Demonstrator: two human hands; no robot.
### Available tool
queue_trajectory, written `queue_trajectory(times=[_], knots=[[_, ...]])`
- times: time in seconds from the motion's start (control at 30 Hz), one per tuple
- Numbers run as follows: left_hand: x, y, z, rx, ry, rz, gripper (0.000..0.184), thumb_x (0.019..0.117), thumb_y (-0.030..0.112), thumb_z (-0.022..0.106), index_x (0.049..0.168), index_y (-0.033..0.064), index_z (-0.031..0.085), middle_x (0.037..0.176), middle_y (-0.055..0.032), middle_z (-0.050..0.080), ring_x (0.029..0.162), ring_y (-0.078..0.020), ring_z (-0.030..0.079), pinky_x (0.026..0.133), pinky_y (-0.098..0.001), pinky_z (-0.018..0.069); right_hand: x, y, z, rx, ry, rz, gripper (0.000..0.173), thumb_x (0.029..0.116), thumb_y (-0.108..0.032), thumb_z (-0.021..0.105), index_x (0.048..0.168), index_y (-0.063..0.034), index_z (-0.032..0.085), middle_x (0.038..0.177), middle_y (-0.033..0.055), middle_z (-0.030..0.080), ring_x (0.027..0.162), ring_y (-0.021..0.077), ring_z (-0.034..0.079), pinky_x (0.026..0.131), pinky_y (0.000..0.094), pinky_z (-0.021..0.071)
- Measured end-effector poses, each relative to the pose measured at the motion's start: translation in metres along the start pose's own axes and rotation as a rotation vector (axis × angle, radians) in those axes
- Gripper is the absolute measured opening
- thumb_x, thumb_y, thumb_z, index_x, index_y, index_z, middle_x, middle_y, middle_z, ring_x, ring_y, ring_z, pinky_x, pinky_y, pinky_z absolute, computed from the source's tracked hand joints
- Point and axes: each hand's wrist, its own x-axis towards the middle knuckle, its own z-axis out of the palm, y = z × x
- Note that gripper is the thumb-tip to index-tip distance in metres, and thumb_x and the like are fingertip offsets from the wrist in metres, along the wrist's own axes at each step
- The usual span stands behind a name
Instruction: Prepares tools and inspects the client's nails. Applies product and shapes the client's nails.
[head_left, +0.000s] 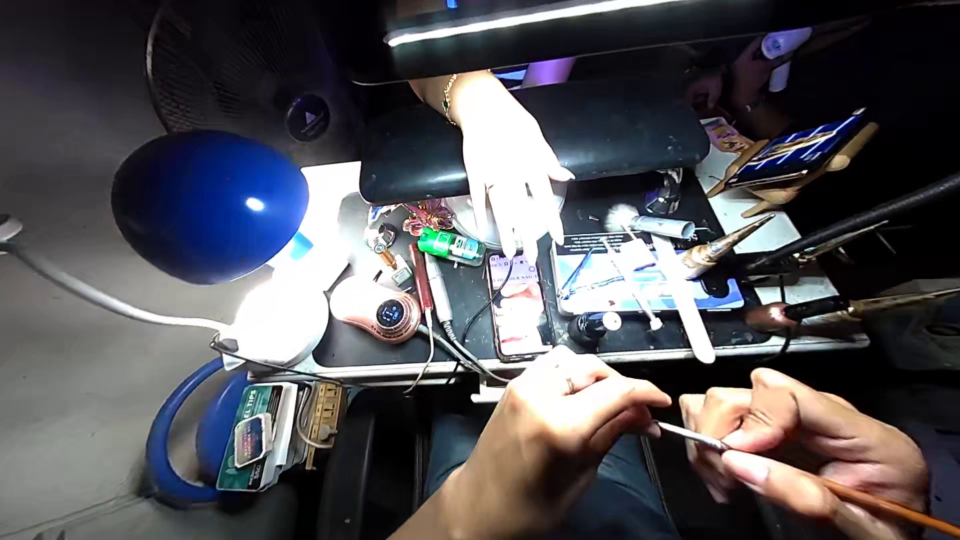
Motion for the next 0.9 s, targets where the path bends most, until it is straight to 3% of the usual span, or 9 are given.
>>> queue_trajectory(times=[0.17, 0.27, 0.33, 0.43, 0.5, 0.57, 0.7, 0.77, 0.9], knots=[[0.005, -0.017, -0.008, -0.030, -0.029, 0.018, 0.014, 0.0994, 0.011, 0.066, 0.105, 0.0035, 0.077, 0.095, -0.0048, 0.075, 0.094, -0.0105, 0.067, 0.086, -0.0263, 0.0511, 0.007, -0.003, -0.009, -0.066, 0.013, 0.038, 0.008, 0.0977, -0.025, 0.070, 0.099, -0.0180, 0.068, 0.086, -0.0065, 0.070, 0.073, 0.0028, 0.070, 0.063, 0.0177, 0.0592], [0.002, -0.028, -0.024, -0.041, 0.019, -0.025, 0.013, 0.0978, 0.012, 0.069, 0.104, 0.0050, 0.076, 0.100, -0.0033, 0.076, 0.099, -0.0084, 0.068, 0.092, -0.0269, 0.0539, 0.012, -0.003, -0.011, -0.191, 0.145, 0.025, 0.009, 0.0968, -0.031, 0.071, 0.099, -0.0225, 0.068, 0.084, -0.0105, 0.070, 0.065, 0.0013, 0.068, 0.055, 0.0165, 0.0582], [0.000, -0.039, -0.042, 0.011, 0.149, -0.116, 0.010, 0.0960, 0.011, 0.071, 0.101, 0.0050, 0.076, 0.099, -0.0014, 0.075, 0.096, -0.0064, 0.069, 0.089, -0.0246, 0.0572, 0.019, 0.008, -0.020, -0.335, 0.244, -0.016, 0.010, 0.0970, -0.034, 0.069, 0.096, -0.0252, 0.066, 0.079, -0.0132, 0.069, 0.060, -0.0001, 0.065, 0.050, 0.0158, 0.0558], [-0.005, -0.065, -0.063, 0.051, 0.420, -0.351, 0.011, 0.0982, 0.006, 0.063, 0.101, 0.0026, 0.073, 0.089, 0.0035, 0.075, 0.082, -0.0036, 0.071, 0.076, -0.0200, 0.0610, 0.026, 0.027, -0.032, -0.496, 0.352, 0.012, 0.007, 0.0934, -0.024, 0.071, 0.091, -0.0229, 0.065, 0.078, -0.0136, 0.070, 0.059, -0.0009, 0.065, 0.049, 0.0148, 0.0554], [-0.005, -0.084, -0.071, -0.098, 0.469, -0.496, 0.020, 0.1033, 0.004, 0.052, 0.116, 0.0001, 0.067, 0.093, -0.0015, 0.074, 0.084, -0.0100, 0.072, 0.077, -0.0242, 0.0605, 0.027, 0.038, -0.036, -0.568, 0.374, 0.044, 0.007, 0.0895, -0.018, 0.072, 0.089, -0.0192, 0.065, 0.078, -0.0122, 0.071, 0.059, -0.0018, 0.065, 0.050, 0.0135, 0.0541], [0.003, -0.097, -0.073, -0.348, 0.439, -0.611, 0.028, 0.1043, 0.002, 0.048, 0.128, -0.0002, 0.063, 0.108, -0.0090, 0.074, 0.097, -0.0168, 0.072, 0.086, -0.0299, 0.0589, 0.027, 0.044, -0.036, -0.611, 0.371, 0.097, 0.007, 0.0886, -0.017, 0.072, 0.087, -0.0171, 0.065, 0.078, -0.0118, 0.073, 0.059, -0.0043, 0.063, 0.051, 0.0108, 0.0513], [0.031, -0.105, -0.062, -0.883, 0.358, -0.587, 0.039, 0.1028, -0.004, 0.043, 0.139, 0.0031, 0.052, 0.128, -0.0106, 0.064, 0.118, -0.0199, 0.064, 0.105, -0.0374, 0.0516, 0.034, 0.050, -0.035, -0.599, 0.344, 0.178, 0.007, 0.0890, -0.015, 0.074, 0.086, -0.0151, 0.067, 0.075, -0.0107, 0.073, 0.059, -0.0046, 0.064, 0.052, 0.0102, 0.0517], [0.040, -0.109, -0.057, -1.042, 0.316, -0.521, 0.036, 0.1042, -0.002, 0.039, 0.137, 0.0076, 0.051, 0.126, -0.0080, 0.062, 0.119, -0.0174, 0.062, 0.106, -0.0366, 0.0497, 0.038, 0.052, -0.038, -0.571, 0.336, 0.221, 0.009, 0.0897, -0.013, 0.073, 0.084, -0.0159, 0.066, 0.072, -0.0107, 0.072, 0.057, -0.0040, 0.064, 0.051, 0.0106, 0.0510], [0.043, -0.117, -0.047, -1.272, 0.356, -0.464, 0.029, 0.1059, 0.002, 0.042, 0.129, 0.0152, 0.052, 0.106, -0.0028, 0.061, 0.099, -0.0104, 0.064, 0.094, -0.0274, 0.0539, 0.042, 0.058, -0.045, -0.506, 0.334, 0.292, 0.013, 0.0901, -0.011, 0.072, 0.080, -0.0171, 0.066, 0.068, -0.0098, 0.072, 0.051, -0.0045, 0.060, 0.046, 0.0103, 0.0462]])
